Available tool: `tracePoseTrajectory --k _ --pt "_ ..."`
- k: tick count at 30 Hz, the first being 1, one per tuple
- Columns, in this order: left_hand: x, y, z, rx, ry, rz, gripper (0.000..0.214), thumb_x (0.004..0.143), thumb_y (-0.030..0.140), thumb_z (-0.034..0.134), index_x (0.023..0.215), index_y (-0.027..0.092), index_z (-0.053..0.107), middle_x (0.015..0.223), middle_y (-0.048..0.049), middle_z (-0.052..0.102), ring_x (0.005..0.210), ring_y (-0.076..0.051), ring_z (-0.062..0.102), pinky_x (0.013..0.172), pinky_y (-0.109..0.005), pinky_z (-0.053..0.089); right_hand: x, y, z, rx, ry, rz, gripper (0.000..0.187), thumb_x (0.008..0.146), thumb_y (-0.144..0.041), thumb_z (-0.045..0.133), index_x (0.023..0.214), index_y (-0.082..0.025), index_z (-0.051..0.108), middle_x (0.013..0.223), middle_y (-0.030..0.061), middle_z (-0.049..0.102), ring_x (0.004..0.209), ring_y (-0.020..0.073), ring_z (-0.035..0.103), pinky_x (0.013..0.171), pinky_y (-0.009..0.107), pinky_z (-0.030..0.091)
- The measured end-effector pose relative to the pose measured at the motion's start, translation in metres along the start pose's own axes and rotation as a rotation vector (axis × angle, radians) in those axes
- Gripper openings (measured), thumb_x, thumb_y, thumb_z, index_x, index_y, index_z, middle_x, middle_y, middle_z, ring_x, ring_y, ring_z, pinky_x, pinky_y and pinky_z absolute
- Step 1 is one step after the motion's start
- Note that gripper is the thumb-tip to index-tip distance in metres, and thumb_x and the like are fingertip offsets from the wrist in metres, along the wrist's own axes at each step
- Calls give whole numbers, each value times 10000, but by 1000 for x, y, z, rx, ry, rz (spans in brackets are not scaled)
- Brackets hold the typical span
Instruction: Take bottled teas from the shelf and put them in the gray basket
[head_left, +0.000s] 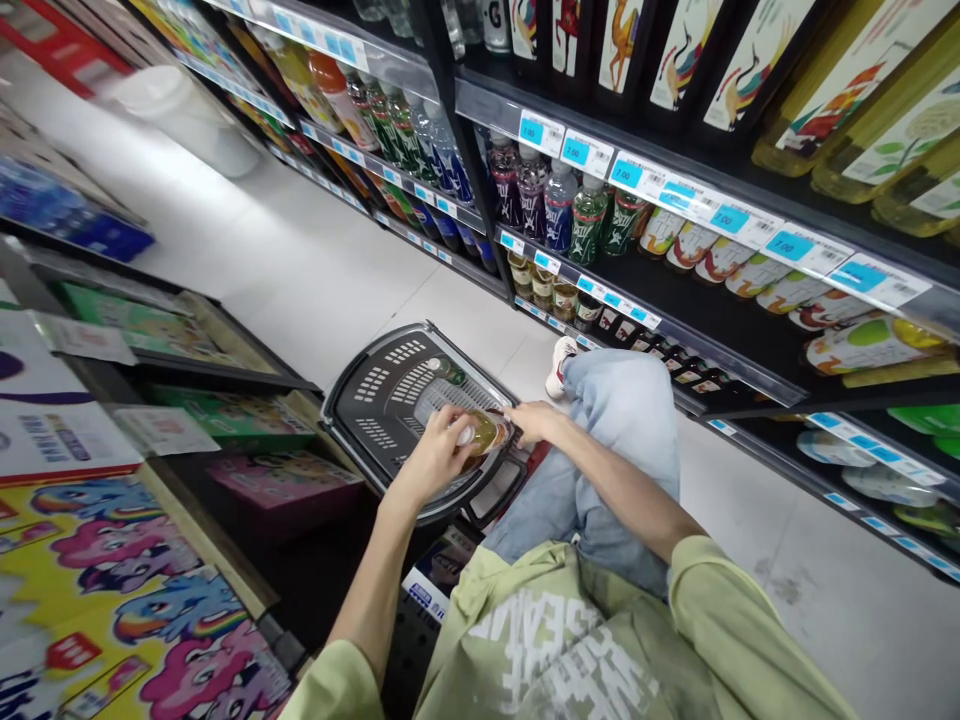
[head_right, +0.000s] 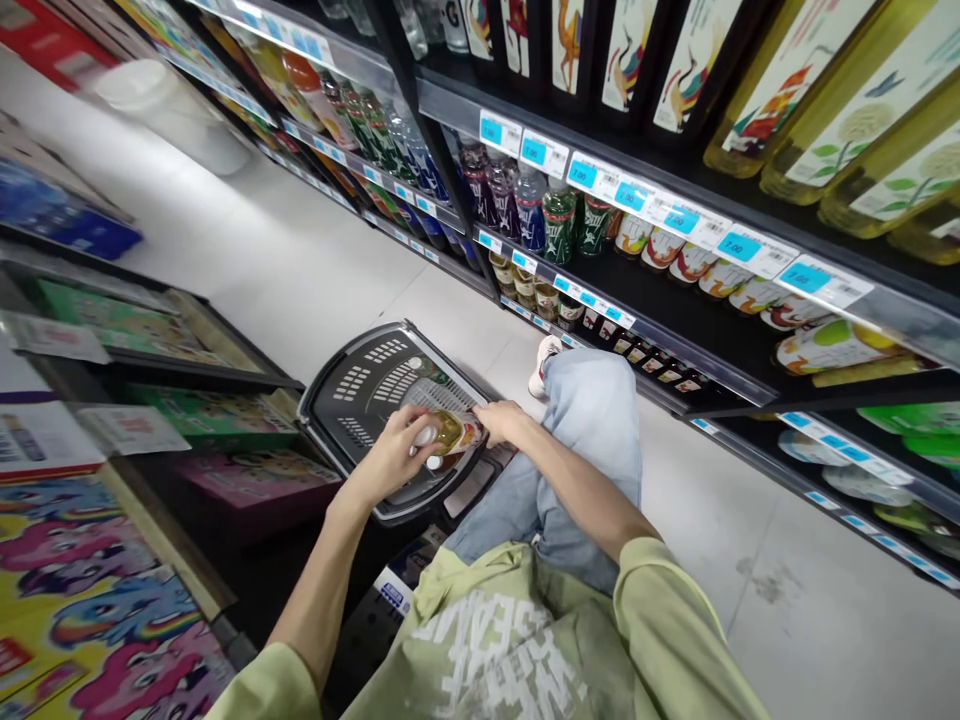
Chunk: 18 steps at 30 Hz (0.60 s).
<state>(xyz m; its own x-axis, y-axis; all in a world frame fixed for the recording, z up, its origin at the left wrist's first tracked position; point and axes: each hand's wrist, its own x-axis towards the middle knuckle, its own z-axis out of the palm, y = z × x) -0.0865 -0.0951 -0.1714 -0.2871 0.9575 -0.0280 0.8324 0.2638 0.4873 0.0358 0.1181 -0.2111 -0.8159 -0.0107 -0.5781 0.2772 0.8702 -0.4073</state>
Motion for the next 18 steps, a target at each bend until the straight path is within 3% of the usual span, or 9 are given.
tracePoseTrajectory --k 4,9,14,18 --pt "4 7 1 -25 -19 -57 163 945 275 755 1070 223 665 1115 -77 598 1039 -277 642 1005 -455 588 -11 16 0 -40 -74 47 663 1000 -489 818 1555 -186 621 1439 198 771 1305 353 775 990 375 637" --pt "1 12 8 -40 82 -190 260 927 456 754 955 244 606 977 -36 591 868 -241 654 852 -373 577 -24 33 -1 -15 -40 78 574 1094 -440 681 1571 -136 585 1453 228 753 1336 351 755 1012 387 619" --pt "-4 -1 13 -56 280 -554 374 840 577 706 788 257 521 746 2 609 724 -213 620 733 -333 502 -30 34 -3 8 -12 71 541 1092 -429 684 1529 -120 615 1450 248 747 1353 364 744 1042 413 611" --pt "0 -22 8 -75 327 -764 396 772 621 700 786 257 544 696 10 622 698 -211 608 703 -324 495 -33 30 -6 35 4 45 528 1082 -424 704 1524 -144 631 1423 218 770 1331 346 761 1021 396 628"
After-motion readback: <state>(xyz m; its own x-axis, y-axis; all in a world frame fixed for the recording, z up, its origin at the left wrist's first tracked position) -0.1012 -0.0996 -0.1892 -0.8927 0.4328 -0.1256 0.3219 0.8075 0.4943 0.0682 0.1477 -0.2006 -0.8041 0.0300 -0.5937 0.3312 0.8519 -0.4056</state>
